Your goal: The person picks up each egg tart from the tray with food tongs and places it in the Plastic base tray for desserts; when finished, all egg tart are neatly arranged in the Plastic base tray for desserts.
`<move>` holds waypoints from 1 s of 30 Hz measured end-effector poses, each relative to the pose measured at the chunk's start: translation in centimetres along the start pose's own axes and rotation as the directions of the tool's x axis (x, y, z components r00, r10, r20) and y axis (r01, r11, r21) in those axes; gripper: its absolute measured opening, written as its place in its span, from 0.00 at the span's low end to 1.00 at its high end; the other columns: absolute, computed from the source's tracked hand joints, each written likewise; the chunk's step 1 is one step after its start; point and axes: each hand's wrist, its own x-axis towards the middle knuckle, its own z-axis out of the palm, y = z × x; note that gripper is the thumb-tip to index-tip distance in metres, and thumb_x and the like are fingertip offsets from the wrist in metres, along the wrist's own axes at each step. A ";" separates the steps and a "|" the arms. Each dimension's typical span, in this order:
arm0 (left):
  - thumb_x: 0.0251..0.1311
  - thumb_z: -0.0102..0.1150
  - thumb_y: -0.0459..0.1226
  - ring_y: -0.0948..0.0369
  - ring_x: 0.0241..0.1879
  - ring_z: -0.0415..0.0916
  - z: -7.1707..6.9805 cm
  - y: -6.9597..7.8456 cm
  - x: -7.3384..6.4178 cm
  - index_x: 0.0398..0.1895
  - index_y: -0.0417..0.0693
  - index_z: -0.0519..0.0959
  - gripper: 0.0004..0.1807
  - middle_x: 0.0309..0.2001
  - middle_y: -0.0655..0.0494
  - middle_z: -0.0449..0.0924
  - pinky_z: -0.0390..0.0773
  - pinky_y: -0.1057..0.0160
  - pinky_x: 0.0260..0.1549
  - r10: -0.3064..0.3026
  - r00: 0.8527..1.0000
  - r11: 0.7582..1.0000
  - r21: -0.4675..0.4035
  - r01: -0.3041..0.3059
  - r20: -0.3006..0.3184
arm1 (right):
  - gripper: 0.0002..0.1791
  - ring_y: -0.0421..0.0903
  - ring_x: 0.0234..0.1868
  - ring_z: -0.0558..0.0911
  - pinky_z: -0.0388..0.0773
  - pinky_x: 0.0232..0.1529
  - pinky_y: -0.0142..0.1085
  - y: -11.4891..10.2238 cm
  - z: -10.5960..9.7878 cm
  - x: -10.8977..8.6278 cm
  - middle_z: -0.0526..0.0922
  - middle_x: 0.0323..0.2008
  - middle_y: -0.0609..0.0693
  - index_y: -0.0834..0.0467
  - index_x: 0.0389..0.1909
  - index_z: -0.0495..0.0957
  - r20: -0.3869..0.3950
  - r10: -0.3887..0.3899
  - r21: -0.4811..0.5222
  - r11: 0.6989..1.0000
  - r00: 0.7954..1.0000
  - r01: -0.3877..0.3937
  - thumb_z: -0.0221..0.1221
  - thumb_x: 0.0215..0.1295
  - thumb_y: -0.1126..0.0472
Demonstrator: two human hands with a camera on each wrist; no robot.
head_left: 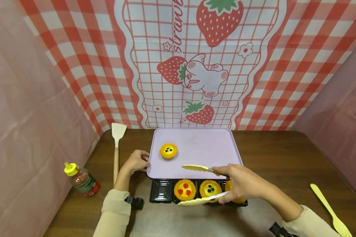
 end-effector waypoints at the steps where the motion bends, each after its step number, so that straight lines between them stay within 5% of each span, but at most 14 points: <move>1: 0.44 0.60 0.19 0.55 0.27 0.75 0.0 0.0 0.0 0.50 0.22 0.74 0.23 0.35 0.39 0.73 0.87 0.56 0.24 -0.001 1.000 1.000 0.000 0.001 -0.001 | 0.55 0.46 0.51 0.79 0.82 0.49 0.45 0.1 0.0 0.0 0.82 0.55 0.50 0.59 0.63 0.76 -0.005 -0.005 0.004 1.000 1.000 0.005 0.71 0.38 0.27; 16: 0.44 0.61 0.19 0.55 0.27 0.75 0.0 -0.1 0.0 0.49 0.22 0.74 0.23 0.33 0.43 0.73 0.87 0.56 0.24 -0.005 1.000 1.000 -0.016 0.005 -0.004 | 0.52 0.43 0.42 0.79 0.81 0.40 0.38 0.6 -1.1 1.2 0.82 0.54 0.52 0.64 0.65 0.73 -0.110 0.001 0.024 1.000 0.994 0.002 0.76 0.42 0.38; 23: 0.44 0.60 0.19 0.56 0.27 0.75 0.1 -0.2 0.2 0.50 0.22 0.74 0.24 0.33 0.43 0.73 0.86 0.57 0.24 0.001 1.000 1.000 -0.016 -0.001 -0.002 | 0.55 0.44 0.42 0.80 0.82 0.42 0.40 1.4 -2.1 4.3 0.83 0.53 0.55 0.65 0.65 0.72 -0.172 -0.041 0.002 0.999 0.984 0.042 0.74 0.42 0.34; 30: 0.44 0.60 0.19 0.56 0.26 0.75 -0.1 -0.2 0.2 0.50 0.22 0.74 0.24 0.34 0.42 0.73 0.86 0.57 0.24 0.003 1.000 1.000 -0.018 -0.003 0.002 | 0.54 0.50 0.48 0.81 0.82 0.47 0.46 2.4 -0.5 8.4 0.83 0.51 0.56 0.65 0.66 0.72 -0.158 -0.034 0.015 0.999 0.987 0.037 0.75 0.42 0.35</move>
